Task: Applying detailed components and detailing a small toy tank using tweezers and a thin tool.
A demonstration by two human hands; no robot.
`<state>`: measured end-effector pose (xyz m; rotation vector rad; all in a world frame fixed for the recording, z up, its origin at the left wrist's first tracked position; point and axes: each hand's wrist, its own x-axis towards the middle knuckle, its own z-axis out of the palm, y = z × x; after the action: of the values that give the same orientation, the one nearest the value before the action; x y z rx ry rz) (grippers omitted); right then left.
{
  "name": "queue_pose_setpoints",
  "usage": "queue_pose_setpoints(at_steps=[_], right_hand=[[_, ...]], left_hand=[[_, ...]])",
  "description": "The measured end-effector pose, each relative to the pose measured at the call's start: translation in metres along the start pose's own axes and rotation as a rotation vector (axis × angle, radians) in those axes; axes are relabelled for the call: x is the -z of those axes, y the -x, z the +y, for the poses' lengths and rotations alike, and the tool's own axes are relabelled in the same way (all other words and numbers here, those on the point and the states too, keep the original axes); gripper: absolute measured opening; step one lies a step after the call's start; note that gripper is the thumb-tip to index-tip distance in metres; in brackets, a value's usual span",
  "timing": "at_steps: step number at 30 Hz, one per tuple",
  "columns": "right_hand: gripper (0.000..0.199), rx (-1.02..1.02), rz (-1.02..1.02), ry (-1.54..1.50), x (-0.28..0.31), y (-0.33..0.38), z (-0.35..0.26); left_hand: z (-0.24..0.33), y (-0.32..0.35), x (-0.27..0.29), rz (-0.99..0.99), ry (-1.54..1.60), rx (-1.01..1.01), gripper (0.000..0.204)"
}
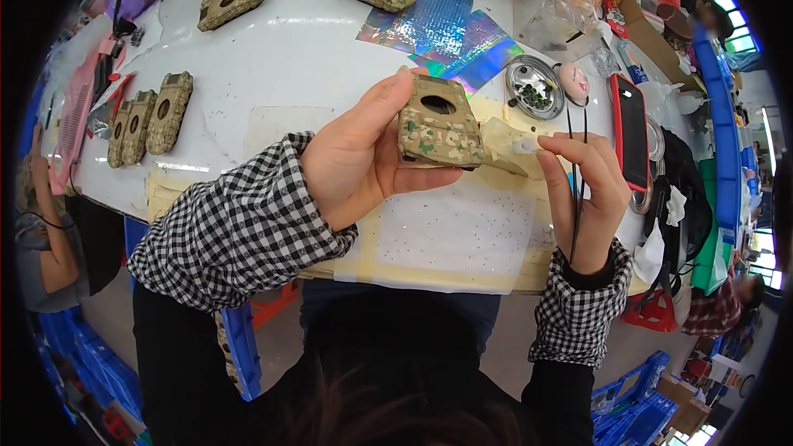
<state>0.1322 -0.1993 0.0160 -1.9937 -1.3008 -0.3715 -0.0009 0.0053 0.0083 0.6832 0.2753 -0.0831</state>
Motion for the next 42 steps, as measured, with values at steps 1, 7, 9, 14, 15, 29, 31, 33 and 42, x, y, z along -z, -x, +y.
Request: queue_pose_setpoints(at_steps=[1,7,9,14,15,29,31,33,42], right_hand=[[0.017,0.005,0.033,-0.006,0.001,0.000,-0.001],[0.012,-0.028,0.248,-0.227,0.016,0.002,-0.022],[0.013,0.015,0.230,-0.367,0.015,-0.001,-0.031],[0.013,0.064,0.064,-0.508,-0.003,-0.016,-0.044],[0.012,0.070,0.055,-0.523,-0.007,-0.016,-0.044],[0.009,-0.026,0.049,-0.626,-0.019,-0.013,-0.046],[0.008,-0.020,0.052,-0.621,-0.020,-0.013,-0.046],[0.008,-0.008,0.055,-0.617,-0.021,-0.013,-0.045],[0.007,-0.091,0.083,-0.708,-0.019,-0.011,-0.045]], left_hand=[[0.000,0.001,-0.002,0.011,-0.003,-0.010,0.046],[-0.003,0.007,-0.006,0.024,0.000,0.006,0.044],[-0.004,0.008,-0.007,0.009,0.002,0.029,0.044],[-0.006,0.009,-0.010,0.019,0.017,0.052,0.045],[-0.007,0.010,-0.010,0.025,0.017,0.049,0.045],[-0.008,0.010,-0.013,0.050,0.002,0.067,0.046],[-0.008,0.011,-0.013,0.045,-0.001,0.065,0.046],[-0.008,0.011,-0.013,0.042,-0.001,0.064,0.046],[-0.009,0.011,-0.010,0.019,0.000,0.063,0.046]])
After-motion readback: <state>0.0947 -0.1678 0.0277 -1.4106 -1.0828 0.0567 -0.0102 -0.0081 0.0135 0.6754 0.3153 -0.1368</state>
